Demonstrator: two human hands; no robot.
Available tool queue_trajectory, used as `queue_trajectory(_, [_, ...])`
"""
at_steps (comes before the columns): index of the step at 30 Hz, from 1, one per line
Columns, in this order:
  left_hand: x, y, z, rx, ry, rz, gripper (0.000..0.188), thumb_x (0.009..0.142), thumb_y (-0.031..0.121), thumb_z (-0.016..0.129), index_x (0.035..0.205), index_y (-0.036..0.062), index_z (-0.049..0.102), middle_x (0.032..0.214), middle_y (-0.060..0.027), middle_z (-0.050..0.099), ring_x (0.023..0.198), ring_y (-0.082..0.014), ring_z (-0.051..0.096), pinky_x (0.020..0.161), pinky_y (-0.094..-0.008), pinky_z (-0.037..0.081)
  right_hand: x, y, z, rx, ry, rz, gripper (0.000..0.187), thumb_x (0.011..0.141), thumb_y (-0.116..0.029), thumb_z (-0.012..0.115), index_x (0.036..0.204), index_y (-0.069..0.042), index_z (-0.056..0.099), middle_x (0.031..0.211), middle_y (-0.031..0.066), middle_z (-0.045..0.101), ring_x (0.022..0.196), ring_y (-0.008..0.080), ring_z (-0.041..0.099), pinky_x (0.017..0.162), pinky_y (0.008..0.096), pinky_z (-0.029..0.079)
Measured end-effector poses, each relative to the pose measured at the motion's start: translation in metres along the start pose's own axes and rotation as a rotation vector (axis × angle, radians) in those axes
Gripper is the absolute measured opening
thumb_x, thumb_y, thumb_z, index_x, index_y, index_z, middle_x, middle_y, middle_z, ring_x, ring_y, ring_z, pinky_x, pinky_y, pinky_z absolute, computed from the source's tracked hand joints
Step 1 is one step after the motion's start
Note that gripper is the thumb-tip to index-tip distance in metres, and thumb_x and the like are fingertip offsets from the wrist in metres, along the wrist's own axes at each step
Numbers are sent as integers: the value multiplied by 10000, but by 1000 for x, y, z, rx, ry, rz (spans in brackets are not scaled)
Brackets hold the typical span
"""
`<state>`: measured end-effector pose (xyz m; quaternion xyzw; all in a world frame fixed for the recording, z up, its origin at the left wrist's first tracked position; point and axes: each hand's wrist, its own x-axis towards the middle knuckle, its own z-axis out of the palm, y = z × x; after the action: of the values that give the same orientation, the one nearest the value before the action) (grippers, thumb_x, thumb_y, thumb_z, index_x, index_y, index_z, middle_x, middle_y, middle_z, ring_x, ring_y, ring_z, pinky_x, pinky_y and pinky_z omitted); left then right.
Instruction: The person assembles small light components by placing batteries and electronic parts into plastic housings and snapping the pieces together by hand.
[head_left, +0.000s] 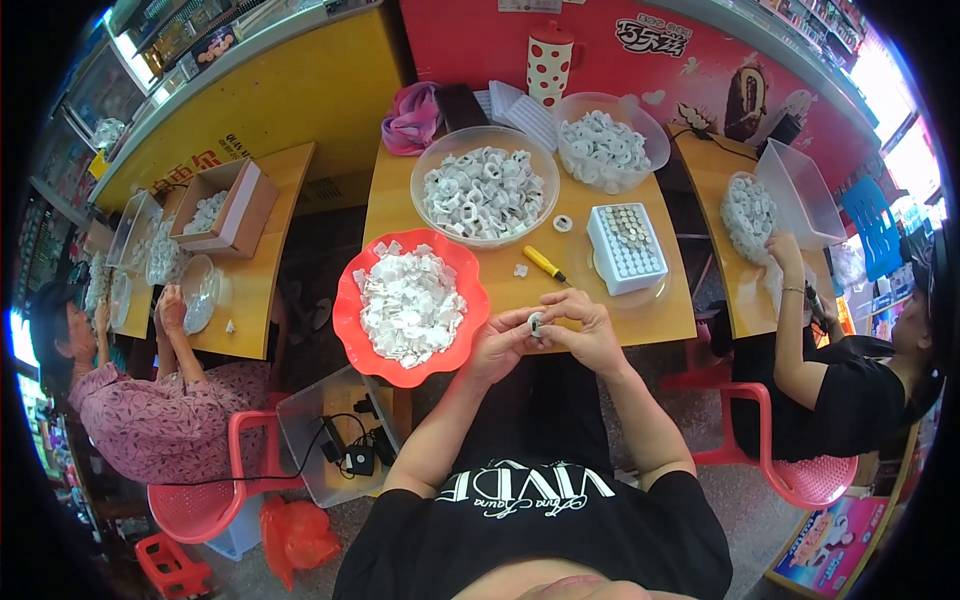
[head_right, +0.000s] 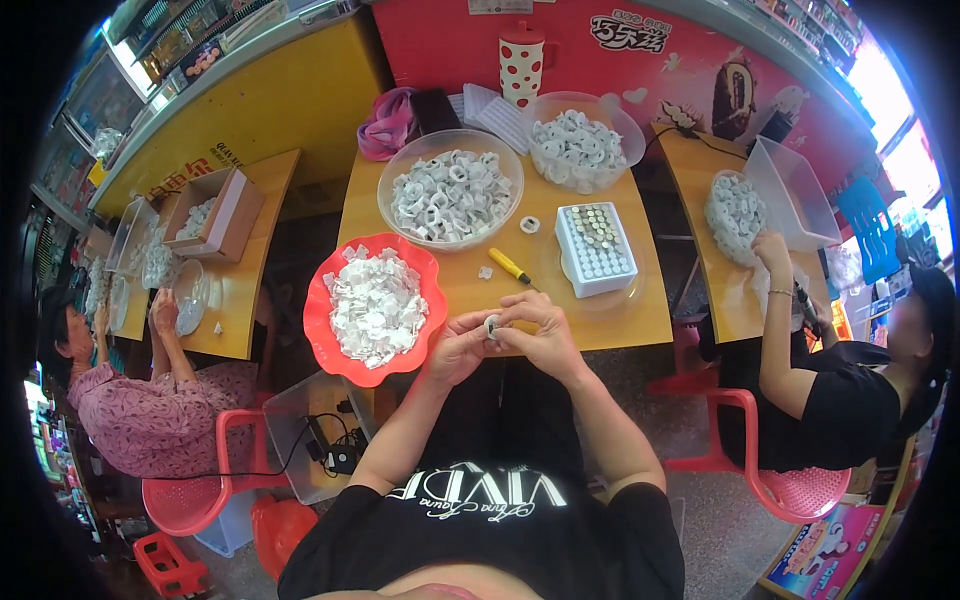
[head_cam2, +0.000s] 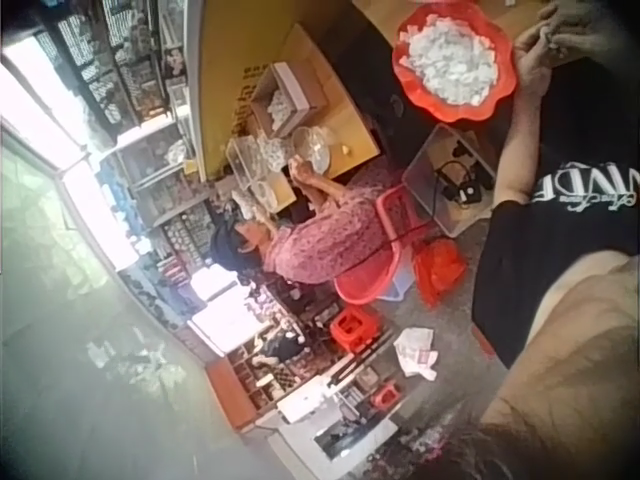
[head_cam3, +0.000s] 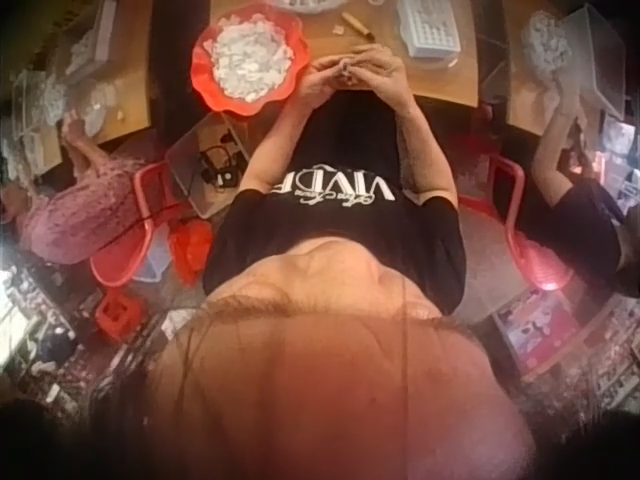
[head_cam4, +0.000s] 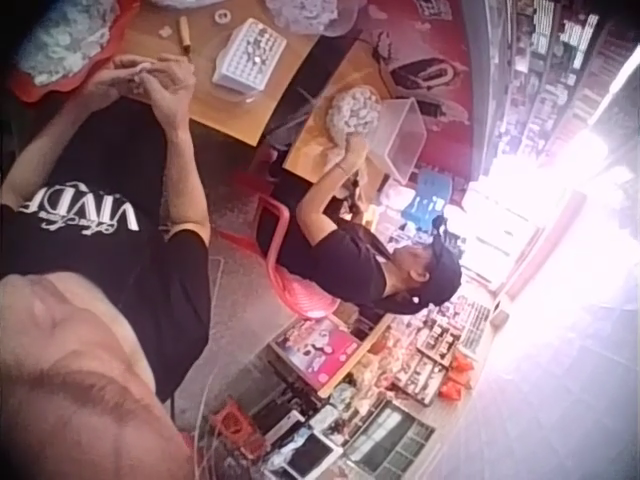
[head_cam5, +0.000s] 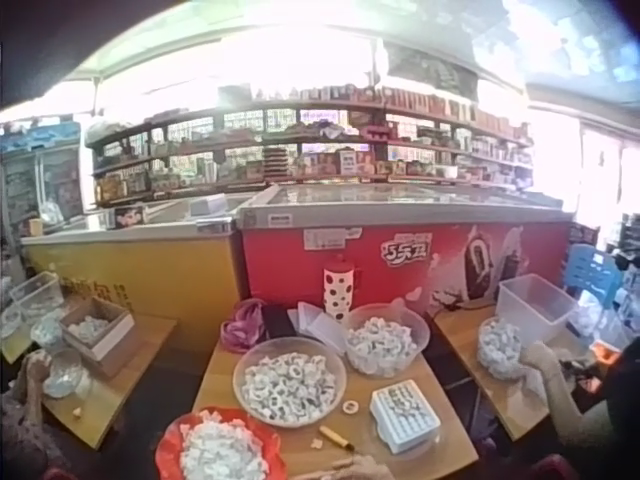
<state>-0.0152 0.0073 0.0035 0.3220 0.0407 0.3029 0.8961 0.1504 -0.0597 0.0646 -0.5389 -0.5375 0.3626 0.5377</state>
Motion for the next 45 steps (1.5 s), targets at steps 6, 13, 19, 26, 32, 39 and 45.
queue_trajectory(6, [-2,1,-1,-59,71,19,361,965,68,506,1304,-56,501,1188,-200,613,951,-248,662,845,-320,538,26,-19,-64,-895,579,-322,86,740,-33,699,822,-60,699,1066,128,643,1053,308,552,907,387,410])
queue_trajectory(13, [2,1,1,-55,71,13,365,966,56,498,1312,-59,490,1207,-212,602,966,-258,660,854,-320,534,56,-1,-91,-1179,532,-314,104,729,-105,708,823,-59,706,1207,156,581,1190,356,466,928,468,357])
queue_trajectory(19, [1,2,1,-35,46,-1,362,969,52,489,1314,-61,488,1203,-176,607,984,-243,654,858,-307,528,59,-4,-80,-1215,513,-254,91,715,-78,705,800,-48,693,1201,165,582,1196,366,471,927,474,358])
queue_trajectory(26, [2,3,2,-41,34,7,331,972,68,496,1279,-54,518,1186,-163,617,978,-234,656,851,-300,526,23,-28,-39,-513,304,-398,116,687,24,711,740,-30,623,1079,138,626,1064,348,543,896,426,416])
queue_trajectory(32, [2,5,8,-12,91,-13,325,976,99,505,1267,-42,534,1128,-131,641,912,-170,646,858,-313,525,-16,-15,11,-586,231,-543,190,657,2,725,824,-83,697,1064,111,629,1036,340,560,888,421,434])
queue_trajectory(39, [-1,-2,1,16,69,-31,300,973,113,520,1235,-27,563,1056,-86,655,893,-141,638,858,-320,531,-16,-2,15,-593,290,-539,203,653,-12,728,834,-102,718,1044,102,630,1026,340,563,892,427,442])
queue_trajectory(45, [0,-1,6,54,84,-24,274,974,118,523,1206,-12,591,1052,-85,658,895,-143,644,852,-319,537,-16,2,17,-574,258,-511,151,681,-26,728,818,-86,708,1031,97,631,1018,330,562,889,421,445])
